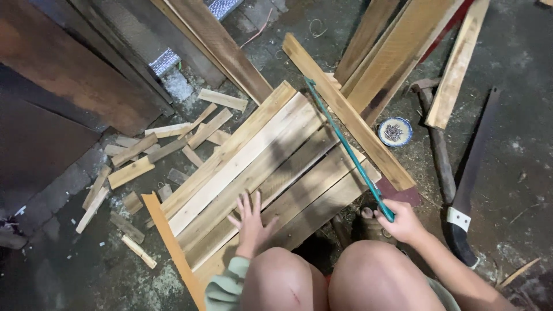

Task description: Using a hand-held hacksaw to cut through wooden slats while sitting on the floor.

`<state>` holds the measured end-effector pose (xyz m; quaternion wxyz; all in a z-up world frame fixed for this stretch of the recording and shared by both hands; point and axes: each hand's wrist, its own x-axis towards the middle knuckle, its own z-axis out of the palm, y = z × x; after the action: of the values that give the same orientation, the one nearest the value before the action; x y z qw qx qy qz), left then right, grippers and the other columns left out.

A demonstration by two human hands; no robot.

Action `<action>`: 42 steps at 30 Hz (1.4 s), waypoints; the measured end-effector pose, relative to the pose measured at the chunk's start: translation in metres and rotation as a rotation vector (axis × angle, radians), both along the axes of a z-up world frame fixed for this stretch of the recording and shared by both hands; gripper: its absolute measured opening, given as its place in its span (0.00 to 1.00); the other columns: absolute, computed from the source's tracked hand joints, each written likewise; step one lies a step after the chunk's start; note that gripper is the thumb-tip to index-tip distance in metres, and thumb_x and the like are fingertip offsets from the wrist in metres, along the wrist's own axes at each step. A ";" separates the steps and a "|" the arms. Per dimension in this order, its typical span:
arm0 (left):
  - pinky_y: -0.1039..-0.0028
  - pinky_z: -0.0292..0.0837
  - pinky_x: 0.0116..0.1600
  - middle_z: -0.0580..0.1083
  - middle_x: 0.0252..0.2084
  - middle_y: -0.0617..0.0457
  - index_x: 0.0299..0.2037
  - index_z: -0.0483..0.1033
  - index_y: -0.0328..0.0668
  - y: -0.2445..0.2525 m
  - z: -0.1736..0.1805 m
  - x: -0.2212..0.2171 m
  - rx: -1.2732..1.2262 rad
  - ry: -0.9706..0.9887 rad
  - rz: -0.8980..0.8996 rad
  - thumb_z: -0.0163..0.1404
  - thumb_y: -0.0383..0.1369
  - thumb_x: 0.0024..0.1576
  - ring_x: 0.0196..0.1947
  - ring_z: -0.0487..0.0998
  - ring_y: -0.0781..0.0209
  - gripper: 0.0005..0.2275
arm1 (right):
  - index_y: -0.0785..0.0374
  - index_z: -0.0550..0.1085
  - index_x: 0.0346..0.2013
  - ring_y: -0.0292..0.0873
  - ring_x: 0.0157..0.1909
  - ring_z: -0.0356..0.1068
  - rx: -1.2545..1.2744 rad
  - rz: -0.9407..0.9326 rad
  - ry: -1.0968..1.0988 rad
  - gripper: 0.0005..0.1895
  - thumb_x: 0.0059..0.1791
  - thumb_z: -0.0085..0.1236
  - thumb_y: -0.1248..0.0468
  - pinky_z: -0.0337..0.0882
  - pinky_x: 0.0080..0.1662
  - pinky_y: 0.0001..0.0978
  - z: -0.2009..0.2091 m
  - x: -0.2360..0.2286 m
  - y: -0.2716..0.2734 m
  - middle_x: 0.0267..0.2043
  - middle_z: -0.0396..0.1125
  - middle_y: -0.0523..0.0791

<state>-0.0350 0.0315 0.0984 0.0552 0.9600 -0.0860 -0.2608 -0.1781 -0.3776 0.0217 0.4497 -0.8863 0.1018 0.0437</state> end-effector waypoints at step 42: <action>0.57 0.50 0.75 0.37 0.77 0.39 0.75 0.33 0.49 0.192 0.092 -0.127 -0.713 -0.796 1.624 0.49 0.40 0.68 0.77 0.46 0.43 0.35 | 0.38 0.70 0.59 0.63 0.63 0.61 -0.640 0.590 0.416 0.28 0.45 0.60 0.42 0.61 0.63 0.59 0.111 0.103 0.055 0.52 0.69 0.50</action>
<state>-0.1621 0.2235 0.1904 0.4727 0.6720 0.5162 0.2418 -0.0754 -0.3224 0.1324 0.0929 -0.9438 -0.0577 0.3120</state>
